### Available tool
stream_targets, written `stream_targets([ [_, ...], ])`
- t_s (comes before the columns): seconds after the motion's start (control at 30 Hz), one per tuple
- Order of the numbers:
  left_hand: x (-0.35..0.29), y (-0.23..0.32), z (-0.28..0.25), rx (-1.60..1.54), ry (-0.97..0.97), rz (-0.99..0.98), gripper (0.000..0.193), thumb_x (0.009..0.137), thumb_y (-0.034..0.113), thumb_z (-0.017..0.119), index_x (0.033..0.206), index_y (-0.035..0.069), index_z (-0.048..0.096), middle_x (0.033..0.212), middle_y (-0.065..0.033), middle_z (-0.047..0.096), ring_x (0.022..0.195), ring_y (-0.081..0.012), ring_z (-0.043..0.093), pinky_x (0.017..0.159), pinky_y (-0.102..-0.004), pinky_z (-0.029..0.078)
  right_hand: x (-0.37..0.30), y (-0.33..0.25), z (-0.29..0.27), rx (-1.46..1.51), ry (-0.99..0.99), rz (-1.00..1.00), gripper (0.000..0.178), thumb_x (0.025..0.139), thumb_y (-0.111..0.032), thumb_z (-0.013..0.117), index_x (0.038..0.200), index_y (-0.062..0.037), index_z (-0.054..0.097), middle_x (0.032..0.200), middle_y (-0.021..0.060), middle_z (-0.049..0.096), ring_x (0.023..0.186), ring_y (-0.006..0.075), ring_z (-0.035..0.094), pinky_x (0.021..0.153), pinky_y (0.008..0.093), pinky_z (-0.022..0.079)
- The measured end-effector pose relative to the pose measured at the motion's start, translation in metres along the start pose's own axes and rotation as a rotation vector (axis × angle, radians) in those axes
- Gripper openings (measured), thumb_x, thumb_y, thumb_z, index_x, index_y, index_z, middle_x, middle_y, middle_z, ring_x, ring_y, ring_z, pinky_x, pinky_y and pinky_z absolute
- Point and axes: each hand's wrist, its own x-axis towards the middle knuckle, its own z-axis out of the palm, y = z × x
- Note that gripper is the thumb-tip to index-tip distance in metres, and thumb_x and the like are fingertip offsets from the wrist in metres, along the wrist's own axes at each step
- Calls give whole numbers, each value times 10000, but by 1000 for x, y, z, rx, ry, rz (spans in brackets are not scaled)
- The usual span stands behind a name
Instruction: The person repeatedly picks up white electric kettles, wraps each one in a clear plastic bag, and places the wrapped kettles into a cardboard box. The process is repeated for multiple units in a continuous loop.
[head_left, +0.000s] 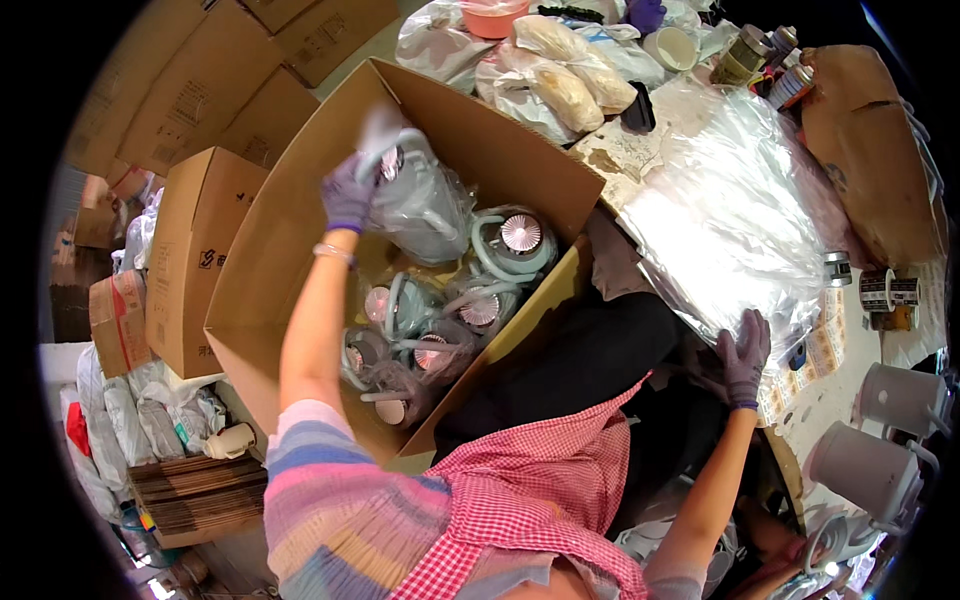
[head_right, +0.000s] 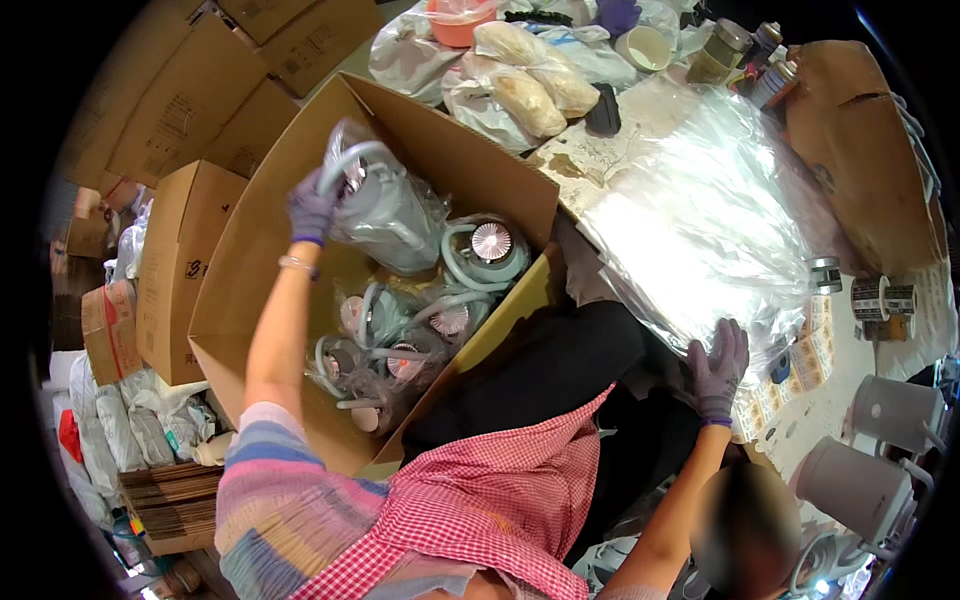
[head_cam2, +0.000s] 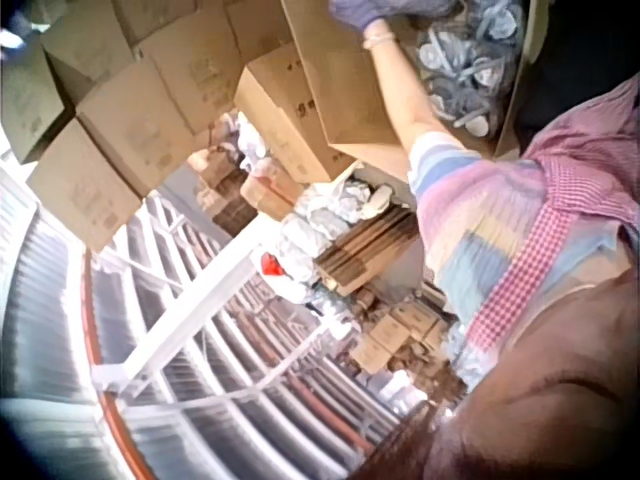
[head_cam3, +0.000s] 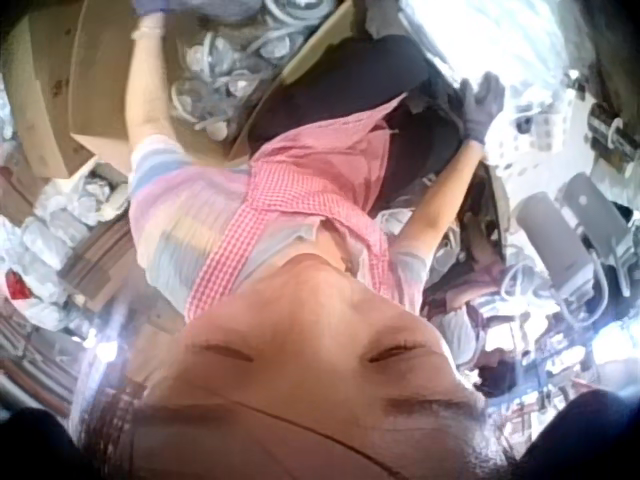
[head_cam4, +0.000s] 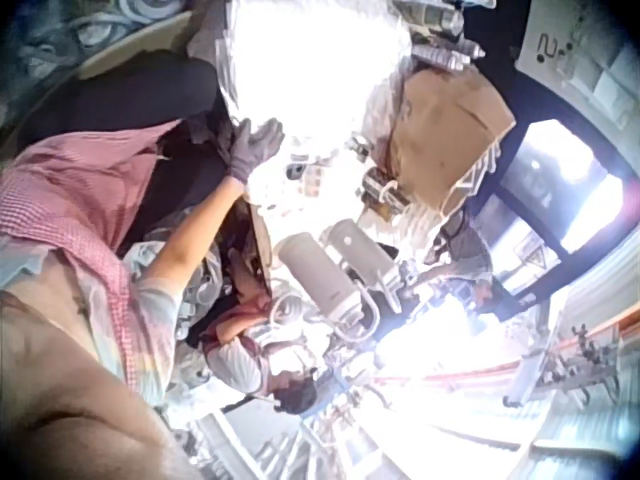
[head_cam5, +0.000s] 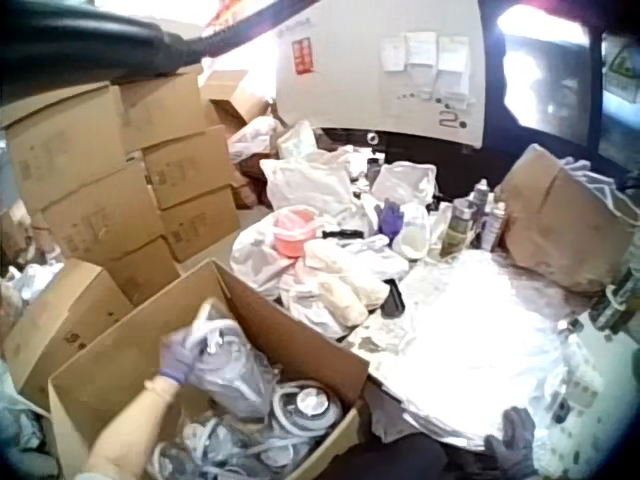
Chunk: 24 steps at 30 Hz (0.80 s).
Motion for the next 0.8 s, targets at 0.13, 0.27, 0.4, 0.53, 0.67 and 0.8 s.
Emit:
stream_targets([
  [0.13, -88, -72, 107, 206, -53, -268, 427, 838, 426, 723, 1133, 118, 705, 969, -198, 708, 912, -430, 665, 809, -492, 525, 1, -4, 2, -32, -12, 9, 632, 841, -277, 733, 1393, -55, 516, 1465, 187, 472, 1386, 404, 367, 1158, 489, 287],
  [0.27, -168, -101, 162, 116, -60, -298, 545, 945, 440, 546, 1368, 97, 560, 1231, -269, 624, 1157, -428, 583, 1022, -491, 443, -2, 2, 6, -28, 10, -44, 653, 833, -315, 730, 1386, -44, 514, 1461, 207, 470, 1383, 416, 370, 1156, 497, 290],
  [0.4, -193, -41, 164, -33, -371, -534, 517, 968, 332, 507, 1431, 101, 491, 1323, -279, 561, 1220, -440, 538, 1024, -496, 426, 8, -18, -51, -102, -189, -64, 575, 828, -315, 742, 1294, -27, 570, 1350, 216, 547, 1294, 398, 471, 1096, 478, 371],
  [0.53, -229, -145, 162, 55, -441, -314, 760, 866, 450, 646, 1473, 64, 399, 1482, -268, 410, 1365, -436, 402, 1106, -431, 387, 76, -51, -89, 172, 27, -111, 319, 828, -173, 752, 1100, -29, 665, 1089, 155, 677, 1070, 332, 628, 973, 390, 481],
  [0.67, -130, -14, 95, 411, -949, -328, 566, 812, 412, 742, 1201, 11, 649, 1136, -236, 673, 1074, -361, 655, 949, -439, 502, 137, -34, -131, -38, -11, -266, 526, 776, -226, 784, 1246, -66, 608, 1261, 137, 608, 1204, 332, 553, 1044, 411, 431],
  [0.8, -68, 128, 4, -161, -535, -138, 390, 847, 195, 718, 1175, -11, 668, 1074, -196, 704, 956, -285, 691, 873, -385, 537, 194, 14, -106, -374, -334, -190, 728, 733, -395, 799, 1379, -169, 552, 1417, 118, 531, 1349, 315, 455, 1172, 449, 279],
])
